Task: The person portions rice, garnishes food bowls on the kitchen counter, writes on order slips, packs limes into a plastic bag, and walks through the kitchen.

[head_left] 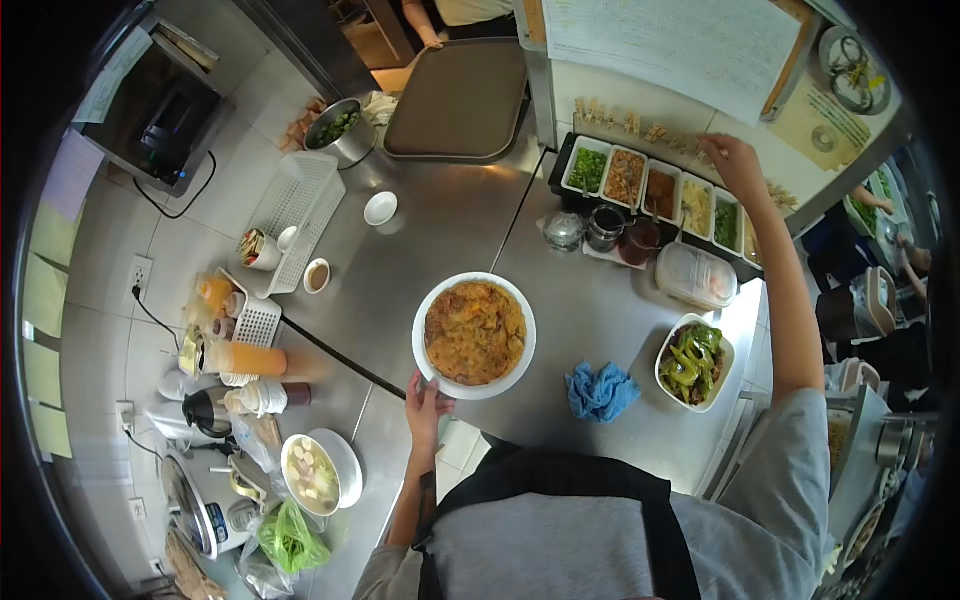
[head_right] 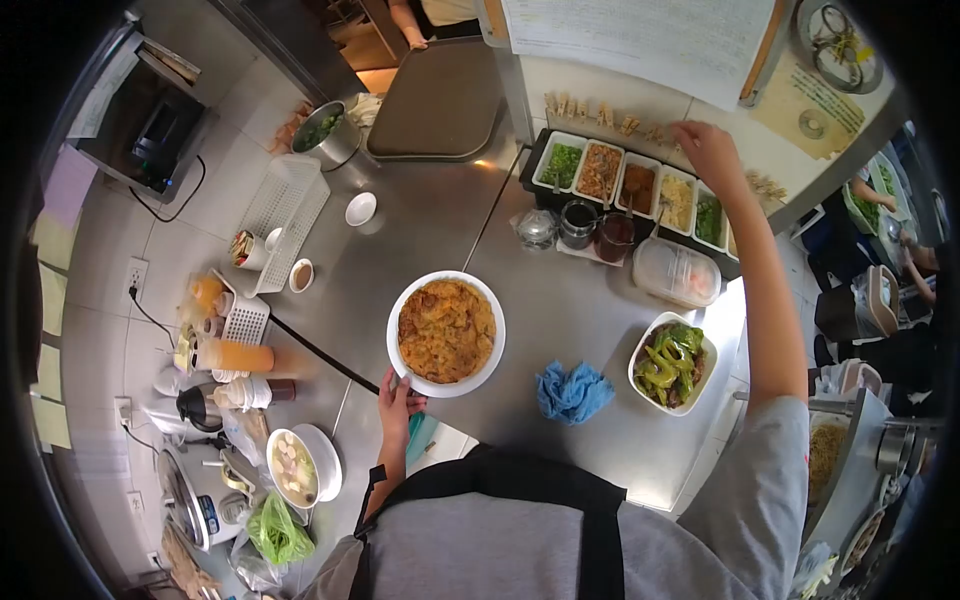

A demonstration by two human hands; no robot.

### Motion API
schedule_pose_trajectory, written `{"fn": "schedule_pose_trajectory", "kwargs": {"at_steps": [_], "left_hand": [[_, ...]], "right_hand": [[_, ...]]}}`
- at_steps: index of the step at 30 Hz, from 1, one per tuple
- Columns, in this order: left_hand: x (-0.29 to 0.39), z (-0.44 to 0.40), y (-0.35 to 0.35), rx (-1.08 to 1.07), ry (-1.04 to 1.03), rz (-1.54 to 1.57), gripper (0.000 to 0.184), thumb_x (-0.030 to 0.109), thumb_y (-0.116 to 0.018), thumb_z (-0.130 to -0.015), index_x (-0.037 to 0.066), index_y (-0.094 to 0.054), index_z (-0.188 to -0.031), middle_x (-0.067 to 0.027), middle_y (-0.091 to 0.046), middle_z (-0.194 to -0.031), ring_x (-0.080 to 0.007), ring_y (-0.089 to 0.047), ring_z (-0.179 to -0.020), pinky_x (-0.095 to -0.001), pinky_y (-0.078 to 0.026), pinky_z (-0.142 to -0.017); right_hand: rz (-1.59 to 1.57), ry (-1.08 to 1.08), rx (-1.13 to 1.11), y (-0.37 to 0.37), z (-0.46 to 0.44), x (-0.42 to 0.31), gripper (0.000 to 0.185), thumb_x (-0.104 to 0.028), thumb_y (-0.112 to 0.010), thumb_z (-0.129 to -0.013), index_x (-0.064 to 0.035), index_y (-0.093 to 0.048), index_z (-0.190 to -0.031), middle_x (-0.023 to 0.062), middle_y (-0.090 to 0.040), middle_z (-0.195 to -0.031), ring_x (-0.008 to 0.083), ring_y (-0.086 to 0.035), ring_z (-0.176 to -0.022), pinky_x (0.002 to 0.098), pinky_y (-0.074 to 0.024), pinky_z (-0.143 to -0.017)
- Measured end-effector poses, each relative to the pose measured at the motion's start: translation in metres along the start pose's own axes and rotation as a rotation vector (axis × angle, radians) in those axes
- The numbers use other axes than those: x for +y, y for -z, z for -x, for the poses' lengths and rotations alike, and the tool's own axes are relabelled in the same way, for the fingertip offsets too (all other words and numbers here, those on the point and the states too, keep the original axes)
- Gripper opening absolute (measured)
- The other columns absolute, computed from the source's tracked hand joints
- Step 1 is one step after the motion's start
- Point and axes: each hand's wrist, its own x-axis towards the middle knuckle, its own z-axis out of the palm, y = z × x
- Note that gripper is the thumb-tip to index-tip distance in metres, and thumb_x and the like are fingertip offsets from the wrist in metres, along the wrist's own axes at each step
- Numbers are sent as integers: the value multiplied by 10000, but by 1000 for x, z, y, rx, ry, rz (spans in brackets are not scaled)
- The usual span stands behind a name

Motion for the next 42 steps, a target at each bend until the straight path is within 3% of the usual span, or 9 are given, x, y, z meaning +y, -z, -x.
{"fn": "schedule_pose_trajectory", "kwargs": {"at_steps": [5,8,15,21,24,27,30,38,42], "left_hand": [[6,2,3,-74,15,-7,586,187,-585,-906,80,-302,-1407,-96,-629,-952,-131,-633,-673,-231,-532,-573],[7,0,5,-79,54,7,593,180,-583,-910,104,-287,-1418,-58,-633,-879,-110,-629,-667,-216,-528,-583],[16,-3,11,-164,89,-29,632,193,-588,-909,93,-249,-1433,-89,-633,-927,-135,-647,-694,-247,-537,-603],[7,-9,16,-180,63,-2,608,197,-571,-915,116,-264,-1434,-81,-638,-921,-157,-669,-722,-257,-544,-605],[14,-9,17,-212,84,-14,615,191,-570,-914,129,-256,-1439,-85,-638,-930,-161,-672,-730,-269,-551,-610],[16,-10,18,-250,110,7,602,190,-555,-924,164,-250,-1443,-85,-644,-956,-167,-674,-744,-272,-550,-618],[20,-11,20,-280,130,18,620,197,-555,-924,174,-229,-1451,-89,-644,-965,-174,-678,-757,-279,-552,-625],[21,-11,20,-268,141,-8,632,193,-556,-921,145,-214,-1450,-115,-638,-977,-200,-678,-770,-297,-556,-637],[16,-12,20,-275,101,-2,616,185,-550,-920,112,-226,-1439,-151,-625,-1011,-225,-672,-787,-332,-557,-654]], "right_hand": [[194,270,-20,-50,-41,-7,240,-218,-591,-830,-61,-684,-986,142,-668,-935,310,-625,-866,395,-493,-785],[198,53,-185,-57,-47,-12,239,-233,-614,-817,-96,-684,-999,126,-661,-983,301,-620,-897,387,-492,-804],[168,81,-144,-76,-54,6,212,-226,-625,-811,-118,-683,-984,102,-662,-995,306,-621,-914,374,-487,-793],[127,279,154,-67,-64,-2,196,-238,-606,-864,-99,-683,-978,97,-672,-997,268,-636,-947,353,-488,-788],[-85,-49,129,-47,-28,-76,207,-250,-594,-881,-83,-674,-974,89,-681,-976,214,-649,-904,327,-487,-777],[-225,-72,-270,-92,41,-112,229,-258,-618,-860,-59,-652,-967,68,-681,-841,145,-631,-773,289,-482,-727],[-727,-355,-576,-157,126,-152,203,-165,-596,-877,21,-613,-957,99,-659,-831,130,-647,-715,241,-513,-652],[-1078,-725,-448,-201,189,-175,255,-188,-589,-896,58,-553,-955,145,-643,-876,189,-669,-736,280,-550,-646],[-1029,-890,-608,-194,186,-178,336,-204,-597,-886,45,-523,-1099,151,-647,-873,193,-667,-710,289,-551,-623]]}}
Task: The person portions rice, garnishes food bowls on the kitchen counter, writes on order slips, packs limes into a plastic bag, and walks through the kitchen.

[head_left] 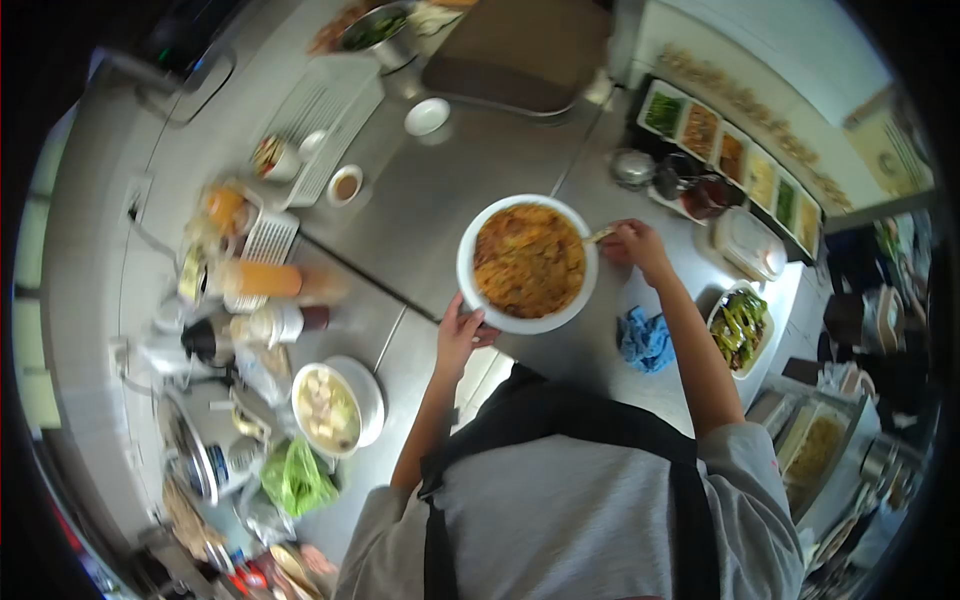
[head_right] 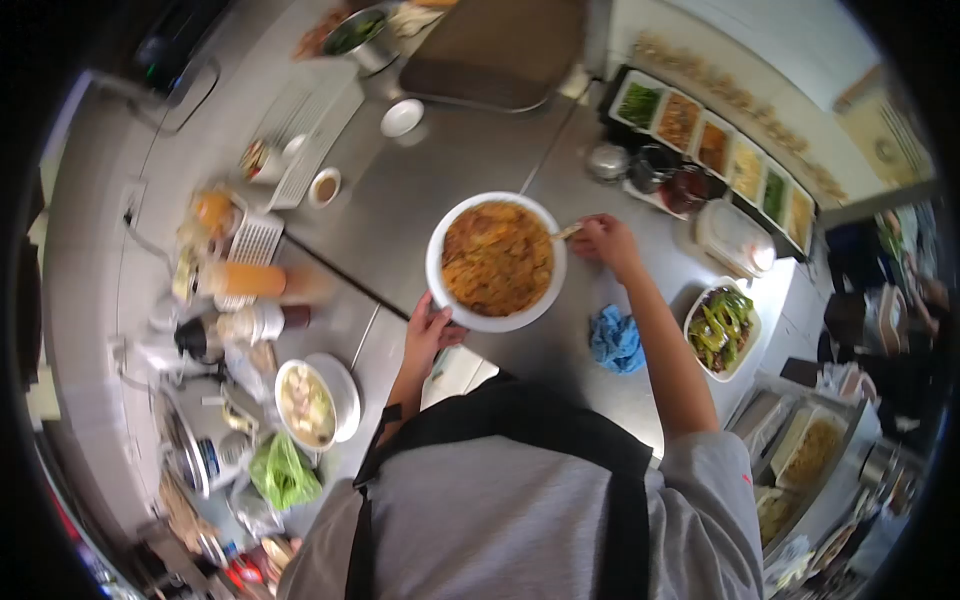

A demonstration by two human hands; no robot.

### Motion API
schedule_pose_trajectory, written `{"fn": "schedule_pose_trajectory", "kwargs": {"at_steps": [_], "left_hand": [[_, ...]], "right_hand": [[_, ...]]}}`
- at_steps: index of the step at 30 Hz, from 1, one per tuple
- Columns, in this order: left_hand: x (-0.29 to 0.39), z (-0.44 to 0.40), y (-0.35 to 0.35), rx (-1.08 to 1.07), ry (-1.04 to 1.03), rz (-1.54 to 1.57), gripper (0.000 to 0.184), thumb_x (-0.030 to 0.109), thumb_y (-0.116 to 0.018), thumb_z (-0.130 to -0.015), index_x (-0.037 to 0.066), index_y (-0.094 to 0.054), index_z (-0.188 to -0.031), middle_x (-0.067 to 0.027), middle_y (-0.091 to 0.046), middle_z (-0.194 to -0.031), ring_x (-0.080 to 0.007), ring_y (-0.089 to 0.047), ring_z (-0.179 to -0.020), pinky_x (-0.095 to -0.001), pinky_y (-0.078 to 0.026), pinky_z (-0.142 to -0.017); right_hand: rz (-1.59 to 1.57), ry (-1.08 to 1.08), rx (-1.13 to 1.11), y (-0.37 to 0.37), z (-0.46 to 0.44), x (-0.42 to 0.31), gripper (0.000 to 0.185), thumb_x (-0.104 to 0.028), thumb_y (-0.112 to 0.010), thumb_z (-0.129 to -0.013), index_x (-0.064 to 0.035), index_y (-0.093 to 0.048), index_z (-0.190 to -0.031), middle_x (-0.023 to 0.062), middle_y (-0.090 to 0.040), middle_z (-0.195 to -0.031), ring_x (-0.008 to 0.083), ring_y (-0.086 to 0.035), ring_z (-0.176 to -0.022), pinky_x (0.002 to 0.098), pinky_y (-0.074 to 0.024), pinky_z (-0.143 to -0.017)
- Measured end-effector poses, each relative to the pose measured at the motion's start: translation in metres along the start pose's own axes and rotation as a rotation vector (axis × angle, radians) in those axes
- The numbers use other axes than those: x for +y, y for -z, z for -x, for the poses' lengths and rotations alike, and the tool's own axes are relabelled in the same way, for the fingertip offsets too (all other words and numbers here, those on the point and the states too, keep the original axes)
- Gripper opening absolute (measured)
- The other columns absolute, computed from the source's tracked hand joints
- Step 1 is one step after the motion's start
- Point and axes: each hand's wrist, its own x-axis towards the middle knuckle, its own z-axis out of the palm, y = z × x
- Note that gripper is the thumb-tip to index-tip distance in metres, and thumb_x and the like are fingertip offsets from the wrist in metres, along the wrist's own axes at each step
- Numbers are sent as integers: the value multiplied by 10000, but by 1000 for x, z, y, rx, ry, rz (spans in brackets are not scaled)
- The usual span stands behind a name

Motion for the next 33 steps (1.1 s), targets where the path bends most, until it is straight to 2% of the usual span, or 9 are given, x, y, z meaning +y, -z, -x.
{"fn": "schedule_pose_trajectory", "kwargs": {"at_steps": [2,5,8,10,12,16,23,29,33], "left_hand": [[1,2,-2,-2,-4,-27,610,169,-541,-924,108,-223,-1440,-141,-619,-997,-226,-671,-782,-328,-556,-648],[5,3,-3,19,29,-33,598,157,-544,-922,99,-243,-1435,-136,-612,-991,-225,-671,-788,-307,-555,-637],[9,5,-2,57,18,-8,553,147,-555,-917,76,-303,-1404,-108,-593,-957,-187,-643,-745,-281,-551,-637],[19,9,-2,138,-37,-36,493,153,-568,-912,46,-377,-1354,-77,-574,-924,-140,-608,-756,-250,-533,-641],[14,0,13,208,-146,-183,469,177,-570,-912,74,-403,-1338,-74,-593,-939,-131,-611,-782,-253,-530,-645],[37,-10,5,301,-327,-265,408,140,-561,-905,45,-455,-1288,-60,-578,-979,-104,-588,-800,-238,-513,-647],[57,-25,-28,267,-468,-345,396,46,-534,-873,41,-481,-1265,-81,-564,-1042,-118,-555,-807,-245,-495,-681],[59,-26,-49,196,-460,-409,400,32,-529,-878,62,-487,-1274,-79,-552,-1076,-111,-524,-824,-247,-467,-728],[61,-22,-57,191,-429,-375,403,30,-528,-882,69,-487,-1280,-72,-548,-1079,-105,-497,-828,-242,-452,-737]], "right_hand": [[36,-156,-80,13,18,-23,416,-217,-609,-876,26,-499,-1195,148,-656,-861,190,-667,-687,289,-550,-594],[348,69,56,49,37,-45,473,-216,-623,-859,-21,-488,-1269,116,-675,-830,165,-658,-634,273,-538,-538],[457,293,339,126,46,-81,143,-129,-635,-833,-52,-713,-924,31,-670,-692,69,-621,-567,221,-491,-488],[526,513,627,192,44,-93,160,-182,-693,-802,-35,-701,-740,24,-629,-600,87,-532,-482,233,-420,-472],[799,236,987,236,54,-121,282,-304,-698,-776,-22,-694,-758,105,-636,-634,181,-598,-577,309,-474,-590],[1068,325,918,313,37,-101,160,-205,-648,-762,-79,-721,-829,147,-677,-824,310,-654,-786,377,-506,-726],[1233,184,655,332,11,-89,164,-174,-692,-701,-112,-728,-848,149,-670,-862,306,-647,-814,384,-510,-764],[1405,427,670,320,0,-85,170,-89,-684,-655,-155,-720,-808,142,-583,-884,307,-601,-875,405,-482,-765],[1419,376,579,323,-3,-89,137,-83,-687,-662,-146,-712,-780,126,-560,-888,312,-584,-902,416,-483,-779]]}}
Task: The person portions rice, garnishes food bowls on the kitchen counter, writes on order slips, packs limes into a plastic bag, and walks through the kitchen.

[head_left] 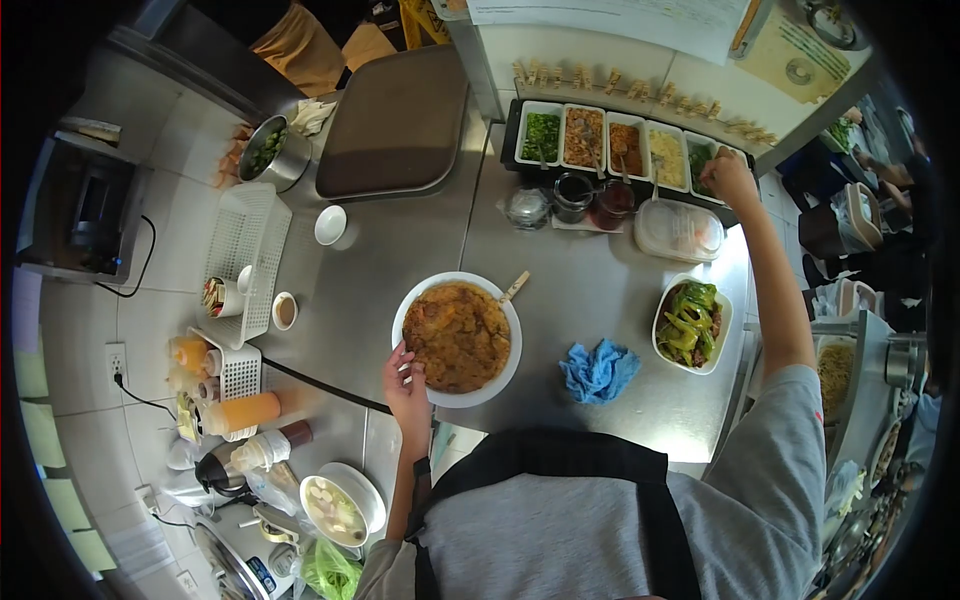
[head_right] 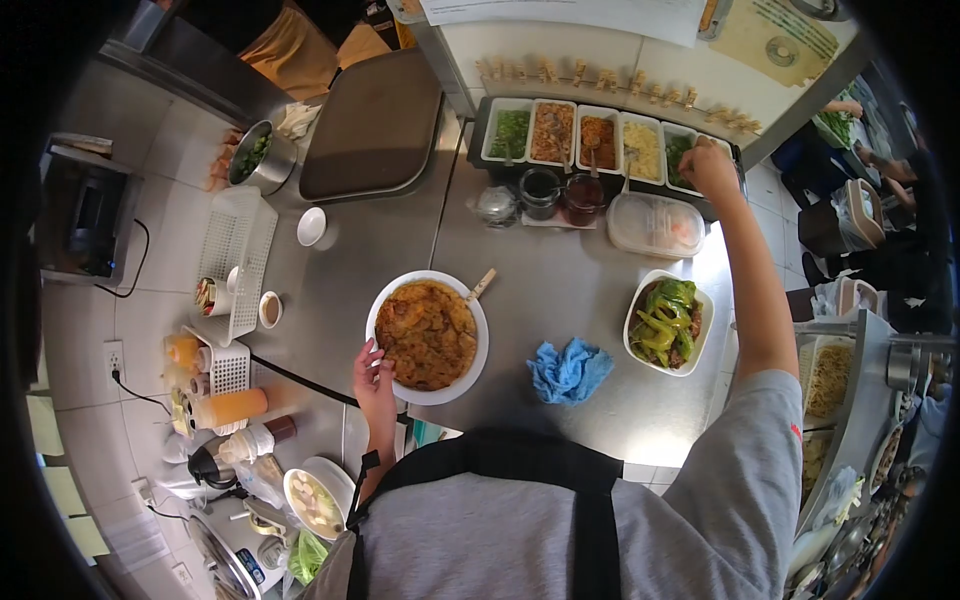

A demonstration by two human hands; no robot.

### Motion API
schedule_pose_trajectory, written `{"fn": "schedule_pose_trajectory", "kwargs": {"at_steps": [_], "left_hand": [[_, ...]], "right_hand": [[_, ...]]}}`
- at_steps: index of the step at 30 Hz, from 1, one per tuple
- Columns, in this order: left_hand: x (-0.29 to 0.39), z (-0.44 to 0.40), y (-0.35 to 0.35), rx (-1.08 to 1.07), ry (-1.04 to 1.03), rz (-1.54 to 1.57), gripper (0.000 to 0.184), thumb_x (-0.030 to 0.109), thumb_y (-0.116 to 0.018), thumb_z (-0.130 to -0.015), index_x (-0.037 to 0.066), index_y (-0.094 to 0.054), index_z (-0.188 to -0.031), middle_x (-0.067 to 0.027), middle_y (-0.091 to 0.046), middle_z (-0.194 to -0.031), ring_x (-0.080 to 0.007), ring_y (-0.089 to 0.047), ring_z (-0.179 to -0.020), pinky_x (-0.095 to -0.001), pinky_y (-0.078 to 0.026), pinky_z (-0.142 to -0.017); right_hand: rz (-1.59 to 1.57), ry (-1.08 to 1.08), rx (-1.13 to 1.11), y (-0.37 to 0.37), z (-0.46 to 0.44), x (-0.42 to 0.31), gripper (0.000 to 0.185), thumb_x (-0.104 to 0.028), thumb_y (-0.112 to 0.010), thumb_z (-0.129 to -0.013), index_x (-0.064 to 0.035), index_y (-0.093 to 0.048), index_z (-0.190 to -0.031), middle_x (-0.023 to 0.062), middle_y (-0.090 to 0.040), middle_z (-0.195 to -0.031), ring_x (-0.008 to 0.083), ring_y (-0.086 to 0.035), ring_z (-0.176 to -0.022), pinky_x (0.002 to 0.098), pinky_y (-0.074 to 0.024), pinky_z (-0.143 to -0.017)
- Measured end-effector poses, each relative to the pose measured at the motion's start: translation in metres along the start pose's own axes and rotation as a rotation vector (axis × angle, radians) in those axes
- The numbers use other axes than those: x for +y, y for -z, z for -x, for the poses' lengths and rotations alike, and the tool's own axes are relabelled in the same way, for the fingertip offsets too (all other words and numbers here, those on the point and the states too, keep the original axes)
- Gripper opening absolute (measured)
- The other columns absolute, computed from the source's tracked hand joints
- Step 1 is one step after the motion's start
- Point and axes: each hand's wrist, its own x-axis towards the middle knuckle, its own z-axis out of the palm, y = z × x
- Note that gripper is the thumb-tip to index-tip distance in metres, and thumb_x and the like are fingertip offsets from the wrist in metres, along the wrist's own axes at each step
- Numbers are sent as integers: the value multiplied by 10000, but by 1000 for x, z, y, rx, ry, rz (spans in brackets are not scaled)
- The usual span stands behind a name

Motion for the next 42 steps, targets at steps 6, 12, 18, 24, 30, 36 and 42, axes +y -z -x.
{"fn": "schedule_pose_trajectory", "kwargs": {"at_steps": [6,12,18,24,30,36,42], "left_hand": [[-11,3,6,8,-23,-63,404,35,-532,-886,72,-484,-1286,-67,-546,-1077,-110,-485,-814,-255,-451,-742],[-17,1,7,15,-69,-72,385,49,-531,-891,78,-496,-1273,-78,-558,-1084,-128,-530,-871,-265,-453,-746],[5,6,12,112,-33,-128,373,23,-505,-879,68,-507,-1250,-83,-562,-1103,-134,-547,-879,-261,-455,-730],[5,0,15,182,-98,-134,347,-8,-482,-869,62,-522,-1206,-76,-555,-1101,-123,-536,-865,-253,-448,-715],[18,-3,8,169,-148,-160,339,-15,-479,-866,56,-536,-1193,-74,-539,-1107,-118,-522,-859,-246,-443,-717],[17,-5,9,183,-158,-156,350,-15,-490,-858,57,-536,-1198,-74,-544,-1103,-117,-521,-851,-256,-449,-713],[17,-10,4,156,-173,-165,356,-16,-491,-859,65,-531,-1204,-74,-545,-1102,-120,-525,-845,-259,-450,-720]], "right_hand": [[-80,-15,18,17,3,-4,114,-86,-694,-674,-152,-705,-766,122,-554,-969,307,-577,-949,412,-493,-797],[11,-16,-77,1,0,-6,157,-70,-681,-661,-144,-702,-798,132,-554,-959,318,-582,-930,420,-494,-780],[-4,-9,-42,-6,-9,3,153,-78,-636,-690,-128,-704,-818,143,-573,-907,345,-605,-835,427,-499,-749],[-47,-19,112,-2,-23,18,137,-146,-650,-715,-132,-707,-839,144,-609,-900,327,-627,-791,416,-511,-718],[-229,-66,-46,-18,-35,9,178,-191,-683,-720,-78,-698,-857,143,-660,-793,279,-643,-779,377,-501,-719],[-394,-189,62,-7,-33,23,189,-217,-680,-759,-67,-695,-873,99,-676,-778,195,-634,-717,319,-485,-677],[-776,-281,145,22,-23,46,227,-217,-642,-828,-37,-681,-961,26,-661,-792,79,-555,-737,237,-441,-695]]}}
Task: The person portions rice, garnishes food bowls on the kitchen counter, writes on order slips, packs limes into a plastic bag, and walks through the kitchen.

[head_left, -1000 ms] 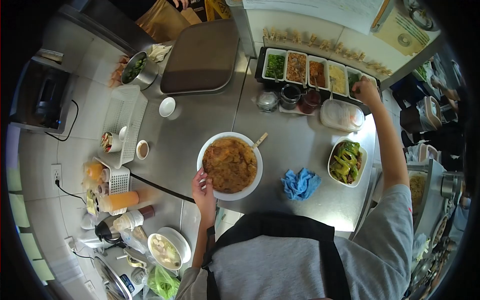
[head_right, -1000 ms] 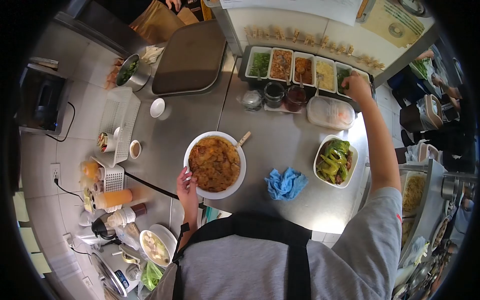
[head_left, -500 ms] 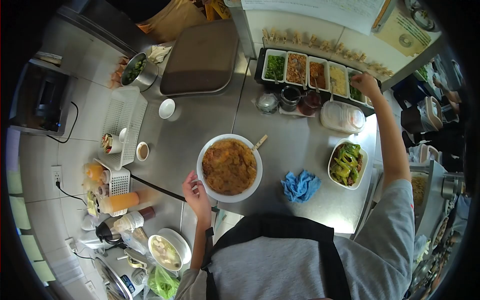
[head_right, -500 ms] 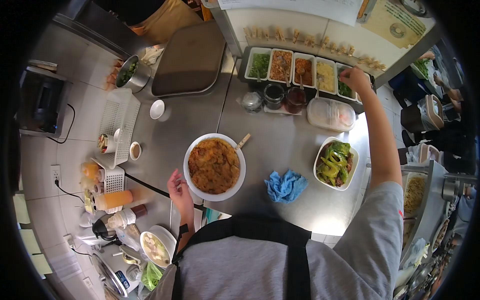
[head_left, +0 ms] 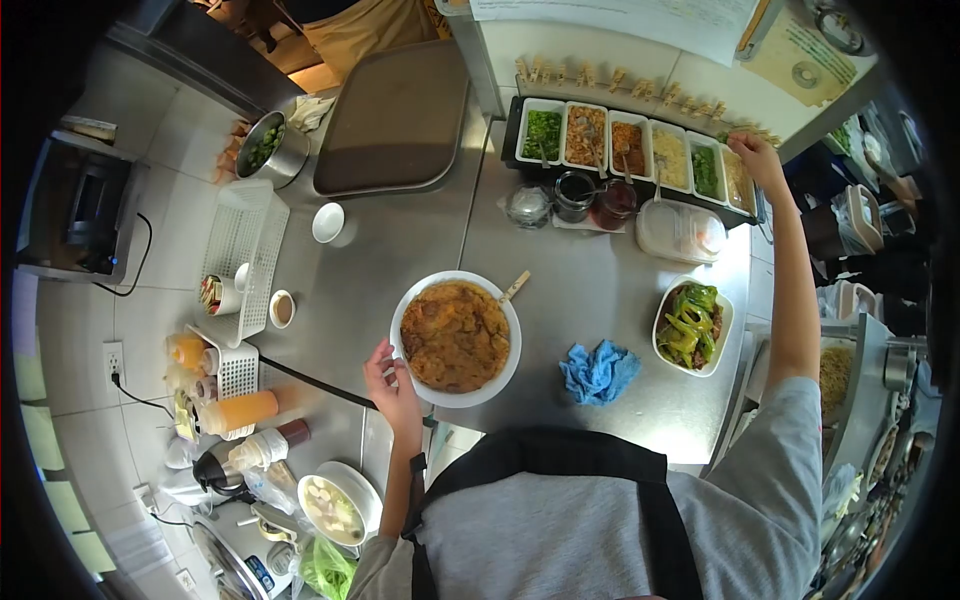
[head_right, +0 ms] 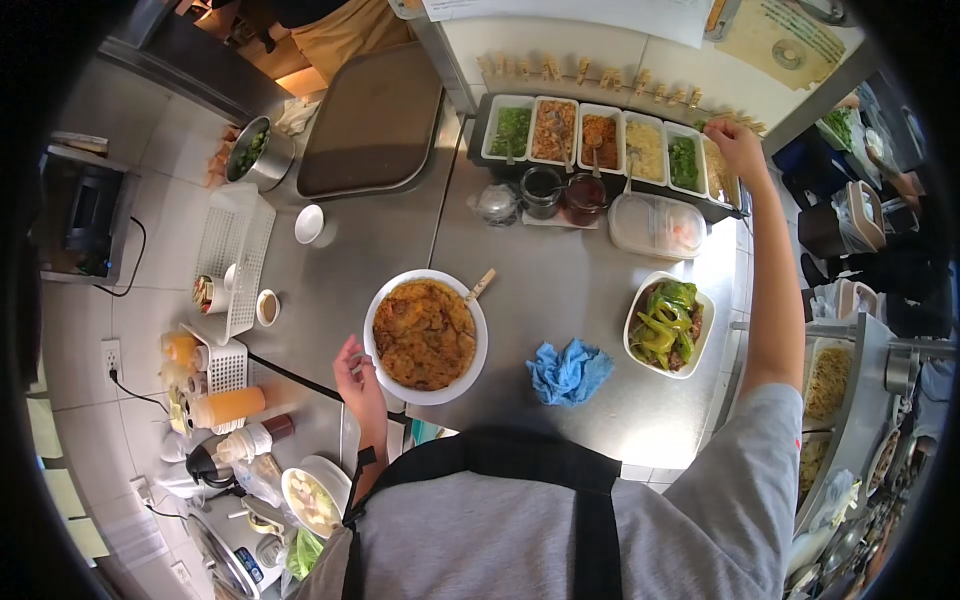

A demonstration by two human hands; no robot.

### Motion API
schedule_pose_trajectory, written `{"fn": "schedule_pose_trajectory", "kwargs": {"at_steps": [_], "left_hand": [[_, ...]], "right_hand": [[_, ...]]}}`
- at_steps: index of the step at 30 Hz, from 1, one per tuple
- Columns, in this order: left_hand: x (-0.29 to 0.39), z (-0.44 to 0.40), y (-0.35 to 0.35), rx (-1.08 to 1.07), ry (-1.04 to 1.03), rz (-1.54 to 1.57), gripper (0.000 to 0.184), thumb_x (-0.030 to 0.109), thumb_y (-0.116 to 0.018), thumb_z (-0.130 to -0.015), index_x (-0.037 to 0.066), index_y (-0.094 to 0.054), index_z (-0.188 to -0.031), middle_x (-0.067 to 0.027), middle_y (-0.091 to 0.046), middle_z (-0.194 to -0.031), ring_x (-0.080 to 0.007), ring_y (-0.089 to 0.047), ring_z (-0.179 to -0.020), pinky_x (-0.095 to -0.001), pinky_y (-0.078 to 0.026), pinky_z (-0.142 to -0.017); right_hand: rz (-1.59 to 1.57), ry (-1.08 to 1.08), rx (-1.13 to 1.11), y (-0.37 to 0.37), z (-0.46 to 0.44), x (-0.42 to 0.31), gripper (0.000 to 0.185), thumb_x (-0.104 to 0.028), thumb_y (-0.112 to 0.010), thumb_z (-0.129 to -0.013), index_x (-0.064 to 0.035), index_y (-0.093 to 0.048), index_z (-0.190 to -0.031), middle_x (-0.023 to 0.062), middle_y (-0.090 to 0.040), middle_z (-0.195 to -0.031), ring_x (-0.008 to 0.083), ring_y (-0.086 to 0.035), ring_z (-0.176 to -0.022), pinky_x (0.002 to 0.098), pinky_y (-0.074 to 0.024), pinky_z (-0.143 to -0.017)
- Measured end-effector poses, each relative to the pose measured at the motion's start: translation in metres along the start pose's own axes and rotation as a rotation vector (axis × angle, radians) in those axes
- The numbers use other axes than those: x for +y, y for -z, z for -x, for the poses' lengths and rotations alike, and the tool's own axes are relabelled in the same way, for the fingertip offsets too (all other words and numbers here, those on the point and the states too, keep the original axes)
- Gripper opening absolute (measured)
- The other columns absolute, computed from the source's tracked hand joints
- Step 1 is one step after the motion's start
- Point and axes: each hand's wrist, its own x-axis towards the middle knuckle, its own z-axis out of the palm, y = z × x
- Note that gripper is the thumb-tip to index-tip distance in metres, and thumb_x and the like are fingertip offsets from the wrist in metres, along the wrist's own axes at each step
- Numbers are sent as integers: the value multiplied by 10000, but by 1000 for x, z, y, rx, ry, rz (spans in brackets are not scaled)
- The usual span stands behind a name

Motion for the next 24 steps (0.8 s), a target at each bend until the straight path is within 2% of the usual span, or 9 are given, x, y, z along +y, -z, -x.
{"fn": "schedule_pose_trajectory", "kwargs": {"at_steps": [3,6,12,15,17,20,22,23,24], "left_hand": [[2,0,-6,-22,-16,13,350,-15,-489,-858,69,-539,-1195,-72,-544,-1095,-122,-524,-858,-258,-446,-736],[7,0,-8,-45,-22,-11,359,-22,-484,-850,73,-545,-1191,-69,-542,-1088,-120,-521,-868,-260,-442,-747],[9,3,-4,-23,19,13,366,-19,-483,-848,74,-545,-1197,-68,-542,-1082,-124,-519,-865,-265,-438,-751],[7,4,-5,-41,43,5,361,-10,-490,-852,74,-545,-1199,-67,-544,-1085,-132,-517,-880,-269,-435,-761],[1,7,-5,-37,21,-15,355,0,-494,-861,75,-540,-1205,-65,-545,-1092,-136,-516,-898,-271,-434,-766],[-14,7,-12,-57,-34,14,336,28,-496,-890,79,-518,-1221,-68,-552,-1119,-147,-524,-970,-279,-438,-773],[-16,6,-11,-76,-52,50,335,28,-490,-892,66,-509,-1225,-73,-548,-1124,-149,-522,-980,-268,-432,-773],[-15,5,-9,-95,-43,35,344,19,-489,-886,58,-505,-1227,-75,-543,-1128,-149,-517,-975,-268,-428,-783],[-13,4,-8,-108,-31,17,352,10,-488,-879,50,-500,-1229,-77,-539,-1131,-149,-513,-971,-267,-425,-792]], "right_hand": [[7,-39,-17,2,4,4,254,-232,-648,-830,-36,-682,-987,27,-669,-817,80,-557,-750,236,-441,-706],[259,36,-168,-8,7,9,272,-242,-652,-831,-32,-681,-1001,39,-679,-841,83,-566,-762,234,-441,-715],[132,-10,-83,-15,13,7,254,-245,-653,-834,-38,-685,-978,74,-688,-827,98,-591,-744,256,-454,-682],[77,72,-33,-14,24,9,199,-211,-643,-842,-48,-688,-948,75,-668,-802,119,-582,-698,262,-455,-659],[145,236,135,-13,48,-16,161,-169,-638,-835,-51,-683,-934,73,-645,-798,142,-582,-681,267,-462,-655],[380,482,278,22,107,-77,107,-69,-635,-784,-55,-646,-890,78,-605,-853,244,-604,-787,320,-488,-696],[585,565,326,66,127,-74,99,-59,-636,-775,-57,-638,-874,85,-606,-867,263,-593,-852,332,-483,-732],[670,553,341,100,132,-62,128,-48,-637,-758,-59,-636,-886,93,-603,-862,262,-588,-867,335,-476,-761],[684,393,323,144,135,-42,175,-39,-633,-742,-61,-640,-916,107,-608,-876,286,-591,-874,359,-474,-766]]}}
